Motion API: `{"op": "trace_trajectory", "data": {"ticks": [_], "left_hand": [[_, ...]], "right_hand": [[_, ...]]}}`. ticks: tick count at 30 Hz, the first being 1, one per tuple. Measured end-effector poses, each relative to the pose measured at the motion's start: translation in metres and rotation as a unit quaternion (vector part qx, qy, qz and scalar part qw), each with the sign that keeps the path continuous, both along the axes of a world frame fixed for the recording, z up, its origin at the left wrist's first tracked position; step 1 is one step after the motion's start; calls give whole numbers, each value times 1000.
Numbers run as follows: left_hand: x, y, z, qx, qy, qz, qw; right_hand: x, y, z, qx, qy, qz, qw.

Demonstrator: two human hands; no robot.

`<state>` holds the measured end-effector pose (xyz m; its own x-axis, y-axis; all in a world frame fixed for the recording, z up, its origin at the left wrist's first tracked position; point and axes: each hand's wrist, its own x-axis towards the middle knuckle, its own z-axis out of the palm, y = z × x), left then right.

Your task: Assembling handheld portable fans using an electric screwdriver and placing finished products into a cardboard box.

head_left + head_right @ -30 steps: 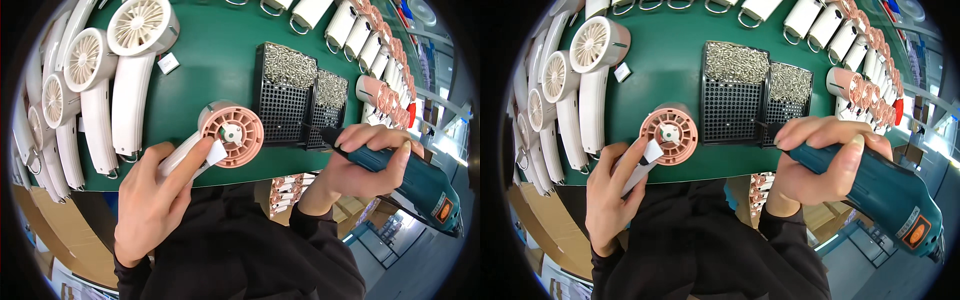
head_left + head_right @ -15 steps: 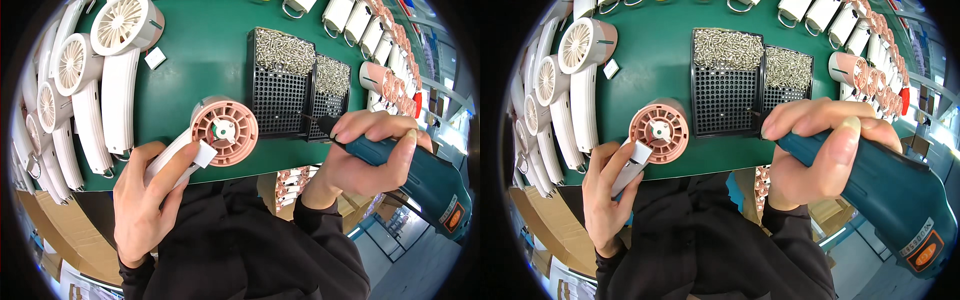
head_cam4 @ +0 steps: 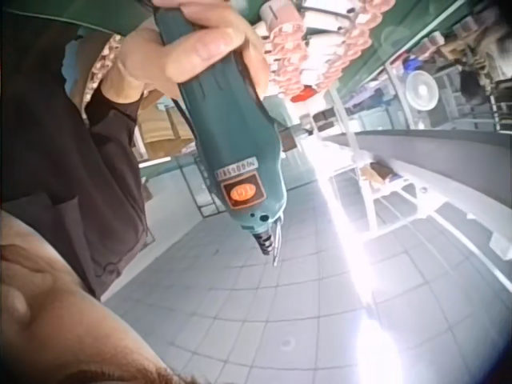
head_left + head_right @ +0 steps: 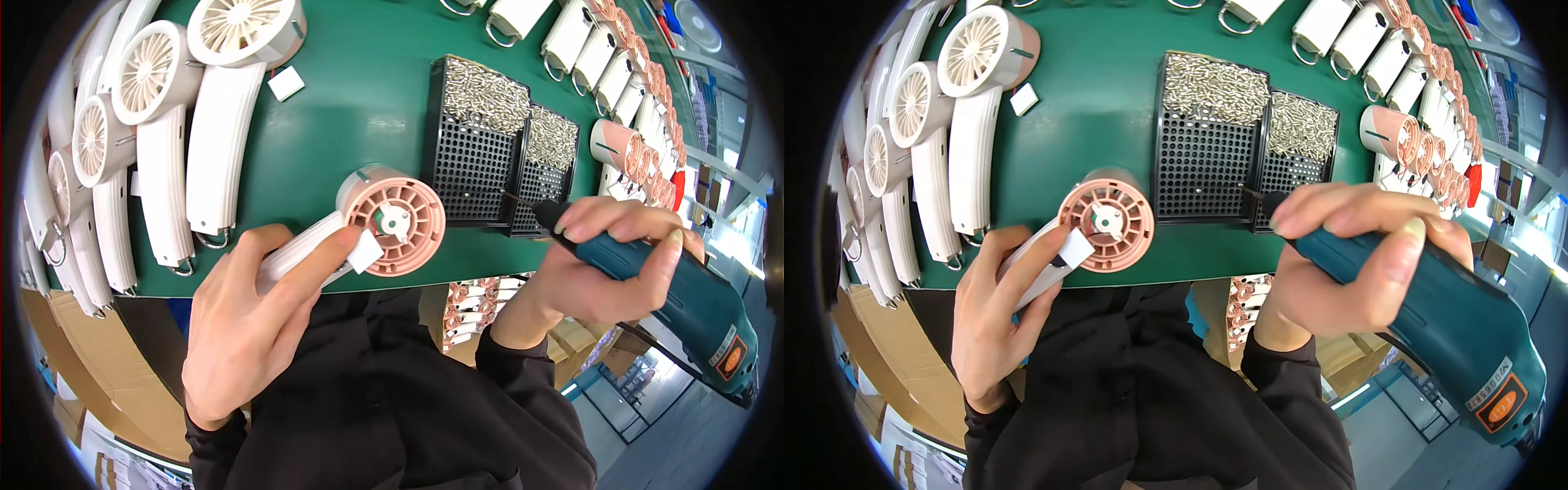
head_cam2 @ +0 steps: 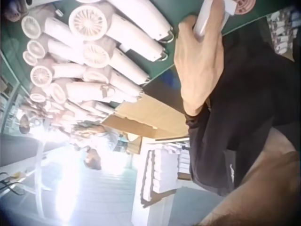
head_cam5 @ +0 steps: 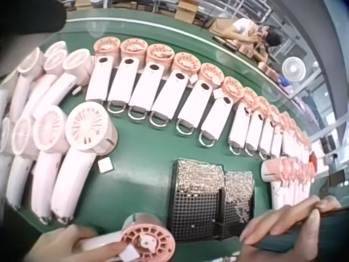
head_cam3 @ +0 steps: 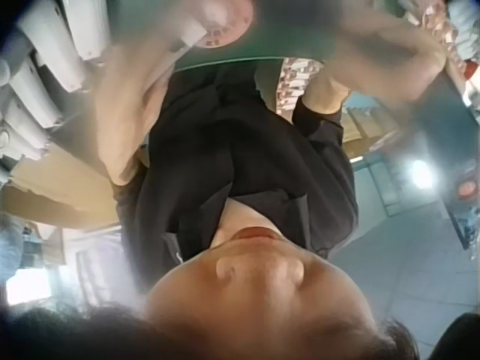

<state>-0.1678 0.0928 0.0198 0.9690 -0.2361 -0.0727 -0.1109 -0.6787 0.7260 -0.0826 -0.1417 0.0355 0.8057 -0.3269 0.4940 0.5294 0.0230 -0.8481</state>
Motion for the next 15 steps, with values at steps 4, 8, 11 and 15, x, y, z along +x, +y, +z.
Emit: {"op": "trace_trajectory", "data": {"ticks": [4, 8, 11, 15], "left_hand": [[0, 2, 2, 2, -6, -13, 1000], [-3, 5, -2, 24, -20, -22, 999], [-2, 6, 1, 33, -3, -35, 999], [-3, 8, 0, 29, -5, -44, 999]], "right_hand": [[-7, -6, 12, -13, -29, 57, 998], [-13, 23, 31, -33, -74, 44, 996], [-15, 40, 43, 42, -114, 149, 981], [-15, 59, 47, -1, -83, 239, 967]]}}
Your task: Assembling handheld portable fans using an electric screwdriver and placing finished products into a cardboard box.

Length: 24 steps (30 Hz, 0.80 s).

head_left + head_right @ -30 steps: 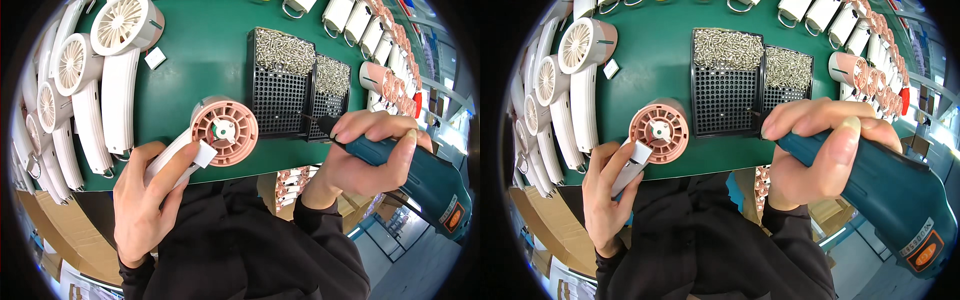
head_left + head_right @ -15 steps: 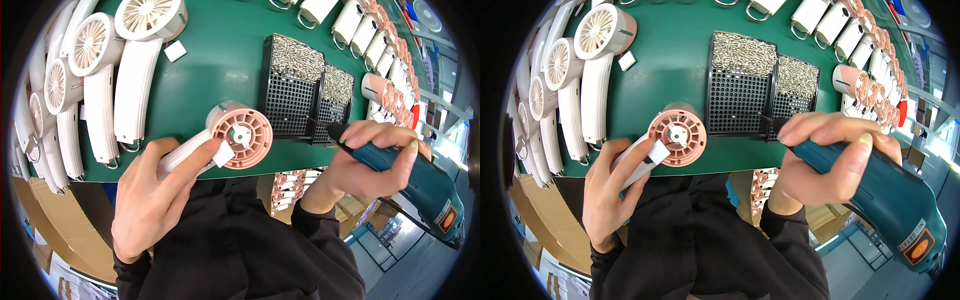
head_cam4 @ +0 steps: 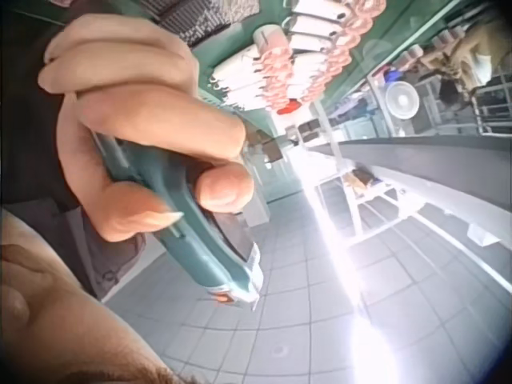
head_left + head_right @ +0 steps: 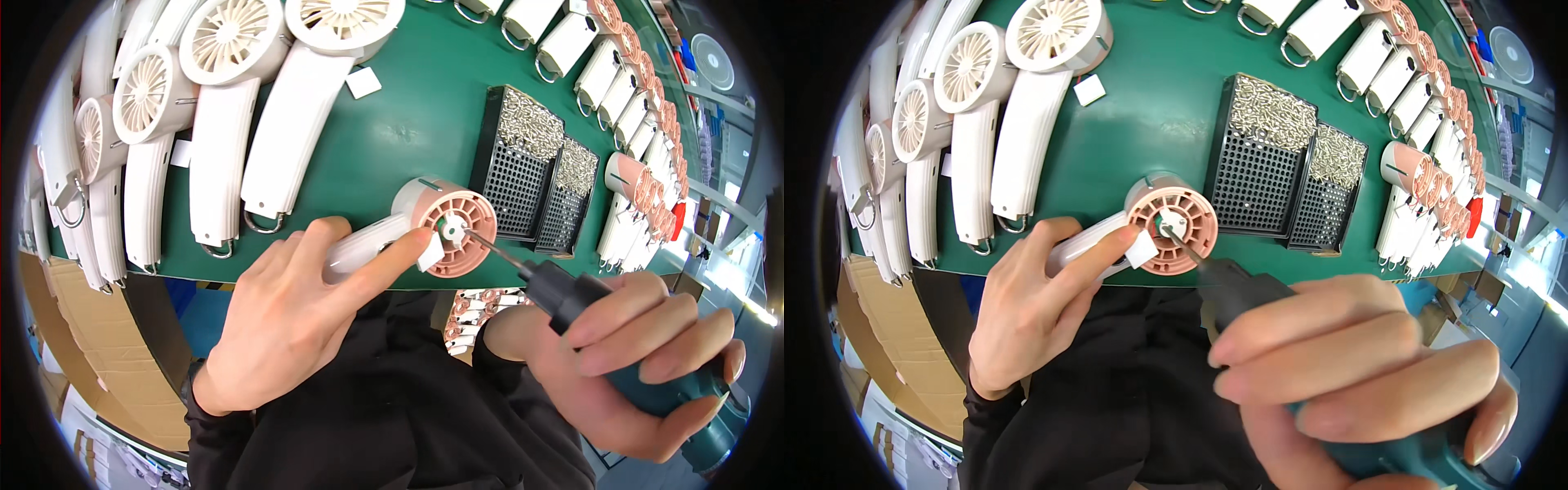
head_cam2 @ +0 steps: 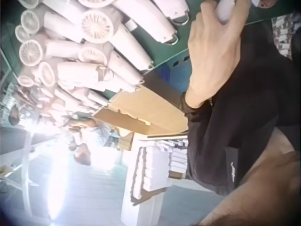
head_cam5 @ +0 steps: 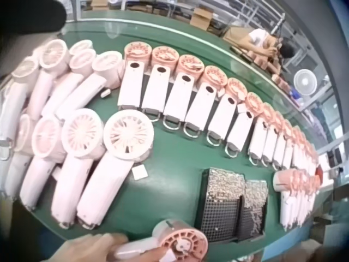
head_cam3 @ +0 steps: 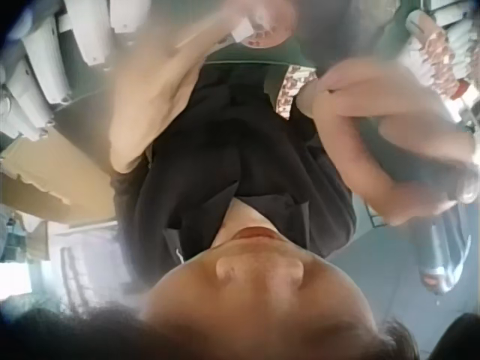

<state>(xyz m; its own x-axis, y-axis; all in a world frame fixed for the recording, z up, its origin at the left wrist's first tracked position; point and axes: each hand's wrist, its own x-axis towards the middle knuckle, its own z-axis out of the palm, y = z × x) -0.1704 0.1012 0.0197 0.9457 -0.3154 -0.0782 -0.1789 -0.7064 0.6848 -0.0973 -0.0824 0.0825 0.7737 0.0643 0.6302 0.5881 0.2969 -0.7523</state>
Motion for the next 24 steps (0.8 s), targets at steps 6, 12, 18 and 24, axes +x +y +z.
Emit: {"op": "trace_trajectory", "data": {"ticks": [6, 12, 18, 24], "left_hand": [[-2, 1, 0, 11, 4, 8, 1000], [-1, 3, -4, -30, -15, 9, 999], [-1, 2, -4, -13, -8, 6, 1000], [-2, 4, -4, 2, -24, 1, 1000]], "right_hand": [[-6, 4, 3, -106, 30, 35, 993], [4, 18, -16, -39, 13, 16, 999], [5, 35, -26, -179, 12, 44, 983], [9, 39, -34, -142, 1, 57, 988]]}}
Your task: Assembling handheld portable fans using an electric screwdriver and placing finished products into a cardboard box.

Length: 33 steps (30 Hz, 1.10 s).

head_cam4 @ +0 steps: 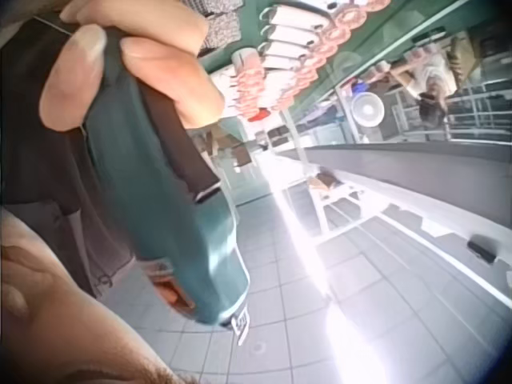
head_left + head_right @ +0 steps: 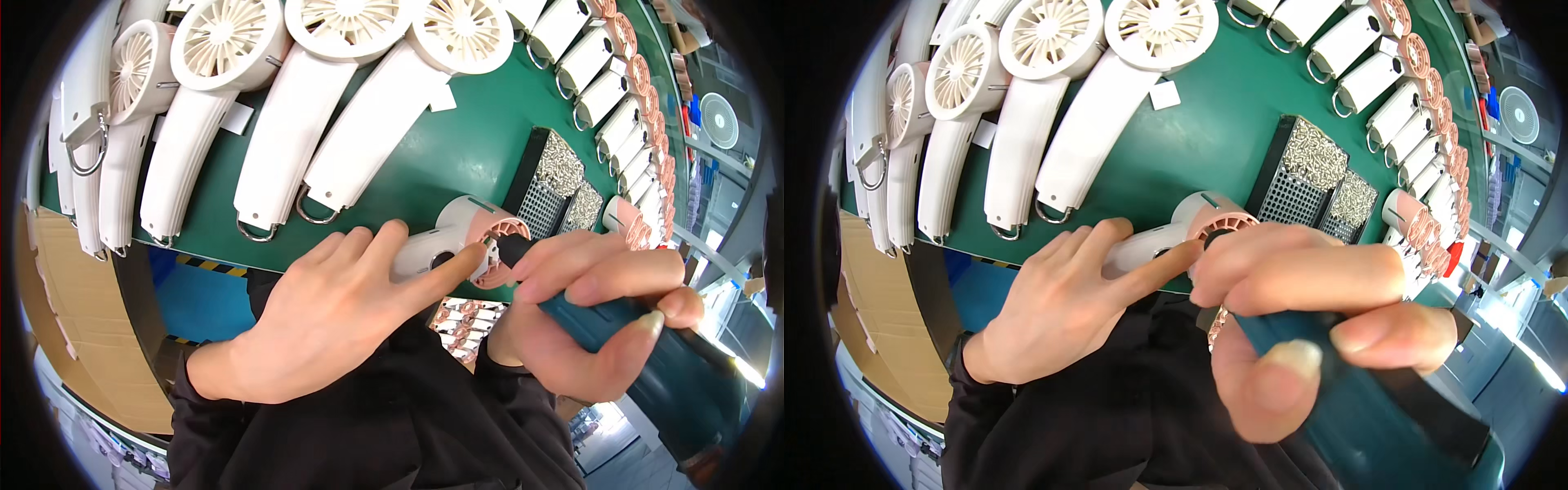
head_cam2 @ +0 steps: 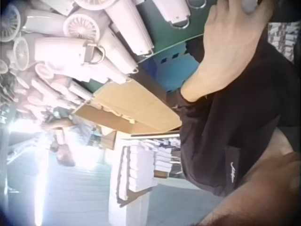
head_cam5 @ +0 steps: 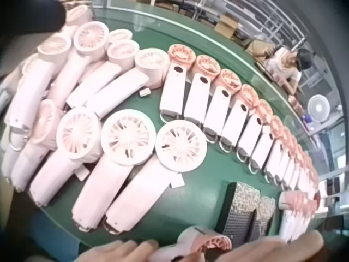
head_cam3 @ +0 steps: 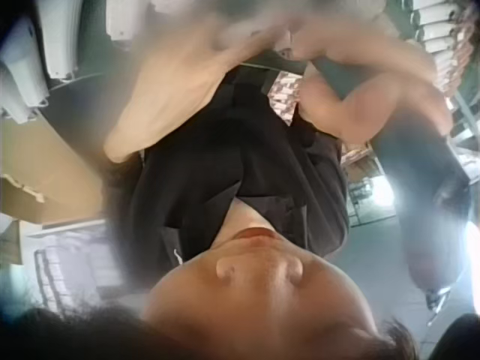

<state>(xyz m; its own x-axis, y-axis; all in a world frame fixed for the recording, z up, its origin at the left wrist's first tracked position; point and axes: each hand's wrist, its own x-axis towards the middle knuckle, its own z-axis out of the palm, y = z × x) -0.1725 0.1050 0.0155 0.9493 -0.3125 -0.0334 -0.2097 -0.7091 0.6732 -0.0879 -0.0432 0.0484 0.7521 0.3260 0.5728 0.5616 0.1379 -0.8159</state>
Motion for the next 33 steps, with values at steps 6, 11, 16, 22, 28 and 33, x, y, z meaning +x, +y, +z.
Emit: {"op": "trace_trajectory", "data": {"ticks": [6, 11, 16, 22, 28, 33], "left_hand": [[-4, 1, 0, 2, -6, -5, 1000], [-4, 2, 1, -2, 11, -3, 1000], [2, -1, 2, -16, -25, -19, 999], [-11, 4, 13, 0, 32, 21, 999], [-14, -7, 13, 2, 47, -34, 998], [-8, -26, 9, 11, 33, -61, 998]], "right_hand": [[-3, 2, 2, 12, 9, -29, 999], [-7, -5, 14, -86, 28, -22, 996], [-7, -25, 21, 32, -49, 27, 998], [-12, -84, 35, 167, -67, -194, 964], [-19, -140, 2, 125, -12, -361, 924], [-23, -154, -13, 141, 8, -396, 907]]}}
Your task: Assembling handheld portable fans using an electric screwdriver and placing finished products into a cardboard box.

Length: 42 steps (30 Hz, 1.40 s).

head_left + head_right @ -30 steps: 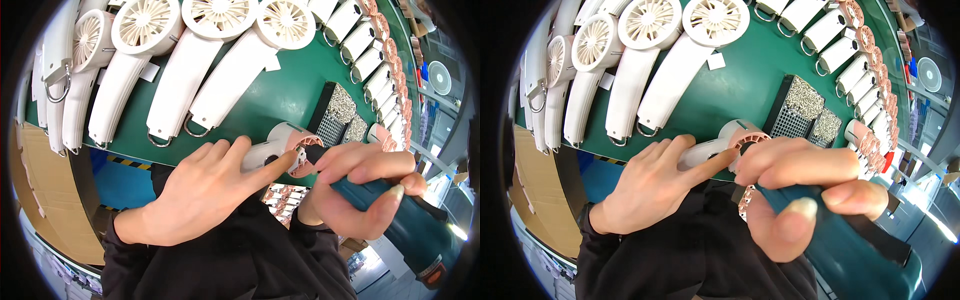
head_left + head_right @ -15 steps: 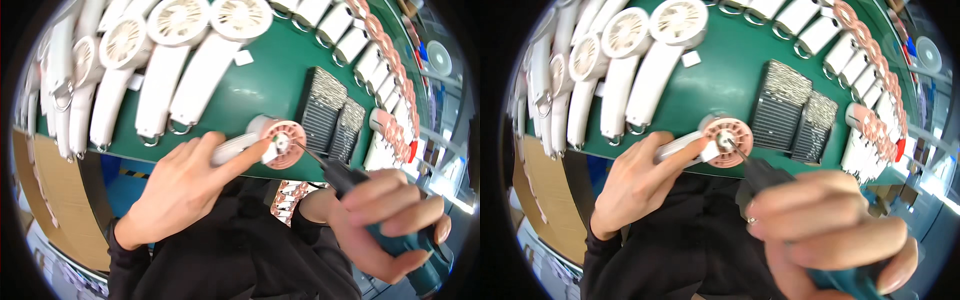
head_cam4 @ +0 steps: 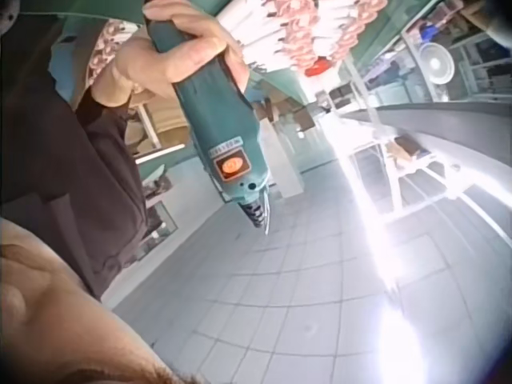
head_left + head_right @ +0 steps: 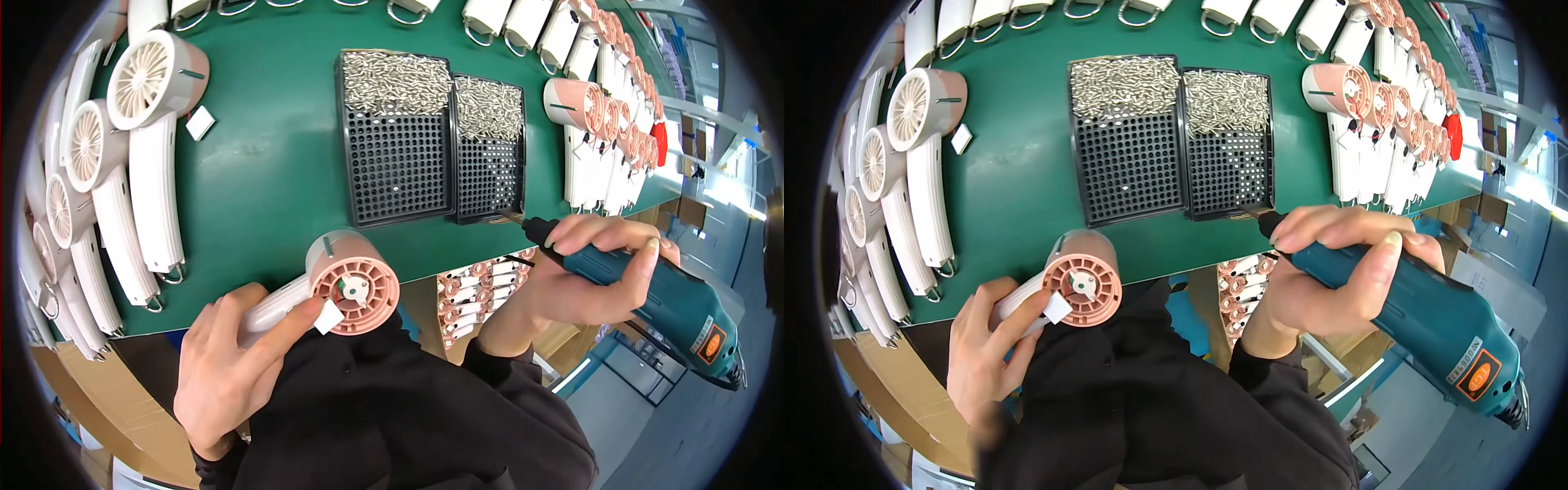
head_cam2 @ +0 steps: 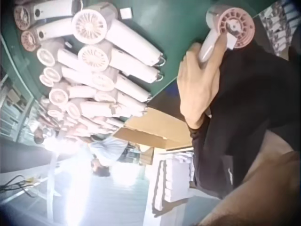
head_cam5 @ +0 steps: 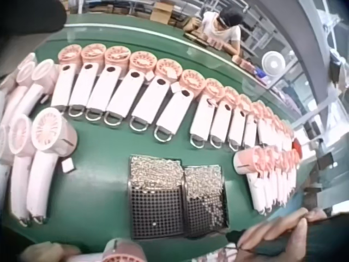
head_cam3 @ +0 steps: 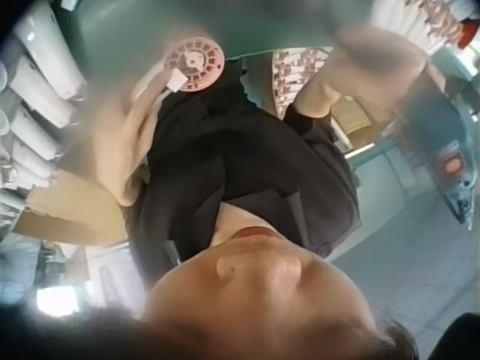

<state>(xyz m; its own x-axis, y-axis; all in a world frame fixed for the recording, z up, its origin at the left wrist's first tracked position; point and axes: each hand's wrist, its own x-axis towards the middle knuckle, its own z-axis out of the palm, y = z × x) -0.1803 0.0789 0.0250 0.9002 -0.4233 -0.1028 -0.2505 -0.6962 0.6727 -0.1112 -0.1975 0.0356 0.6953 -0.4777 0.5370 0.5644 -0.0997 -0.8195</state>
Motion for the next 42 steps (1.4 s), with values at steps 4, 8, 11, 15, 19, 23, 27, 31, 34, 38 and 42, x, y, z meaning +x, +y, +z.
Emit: {"op": "trace_trajectory", "data": {"ticks": [4, 8, 11, 15, 19, 23, 27, 31, 34, 38, 42], "left_hand": [[4, -7, 2, 5, -1, -9, 1000], [5, -9, 0, 4, -2, -8, 1000], [5, -8, 0, 2, -2, -7, 1000], [5, -7, 0, 2, 0, -9, 1000], [4, -6, 1, 4, 0, -15, 1000], [3, -5, 1, 6, -1, -14, 1000], [2, -3, -1, 3, -5, -14, 1000], [3, 1, 0, 9, -4, -18, 1000], [4, -2, 0, 8, -4, -14, 1000], [8, -13, -4, -7, -6, -42, 999], [5, -14, -8, -3, -34, -42, 999]], "right_hand": [[0, -7, -3, 0, 29, -10, 1000], [1, -8, -4, 8, 36, -25, 999], [2, -7, -4, -6, 34, -20, 999], [2, -4, -3, 3, 31, -13, 999], [1, -1, -5, -5, 51, -28, 998], [1, -3, -5, -5, 47, -7, 999], [1, 2, -1, -22, 55, -30, 998], [-3, 7, 7, -9, 1, -9, 1000], [-14, 12, 19, -5, -33, 46, 998], [-32, 29, 35, -12, -90, 156, 984], [-41, 56, 33, -79, -136, 198, 967]]}}
